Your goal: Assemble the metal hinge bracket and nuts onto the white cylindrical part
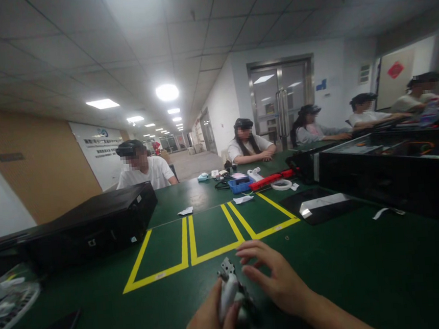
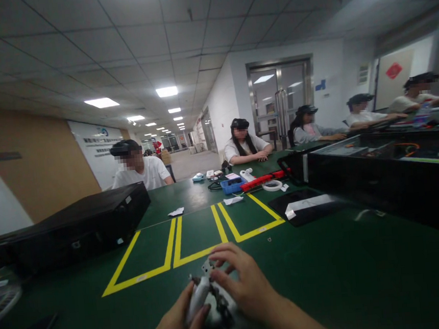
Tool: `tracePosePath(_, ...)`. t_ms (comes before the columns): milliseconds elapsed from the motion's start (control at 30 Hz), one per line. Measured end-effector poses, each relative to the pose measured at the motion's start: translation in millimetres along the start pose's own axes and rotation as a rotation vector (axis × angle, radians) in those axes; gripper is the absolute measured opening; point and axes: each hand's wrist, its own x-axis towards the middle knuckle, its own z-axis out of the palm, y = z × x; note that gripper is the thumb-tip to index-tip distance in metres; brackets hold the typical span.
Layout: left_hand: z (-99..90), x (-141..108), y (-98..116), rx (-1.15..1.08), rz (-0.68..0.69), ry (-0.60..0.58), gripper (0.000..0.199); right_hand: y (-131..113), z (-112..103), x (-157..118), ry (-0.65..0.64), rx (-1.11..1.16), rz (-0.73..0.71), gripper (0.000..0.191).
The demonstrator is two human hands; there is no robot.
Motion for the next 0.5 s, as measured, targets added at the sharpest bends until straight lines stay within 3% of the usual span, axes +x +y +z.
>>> tracePosePath(100, -6.3, 6, 9, -0.271, -0.268, 0.065, 0.047, 13, -10, 6, 0.109, -0.032, 0.086, 0.043)
tracePosePath(200, -7.4, 10, 15, -0.557, -0.434, 0.059, 0.062, 27, -10, 8, 0.082, 0.03, 0.221, 0.056)
tracePosePath(300, -3.8, 10, 18, -0.732, -0.498, 0.043, 0.067, 32, -3, 6, -0.008, 0.067, 0.311, 0.063)
tracePosePath(500, 0.2, 11, 16, -0.91, -0.574, -0.007, 0.058, 25, 5, 3, -0.075, -0.013, 0.267, 0.055)
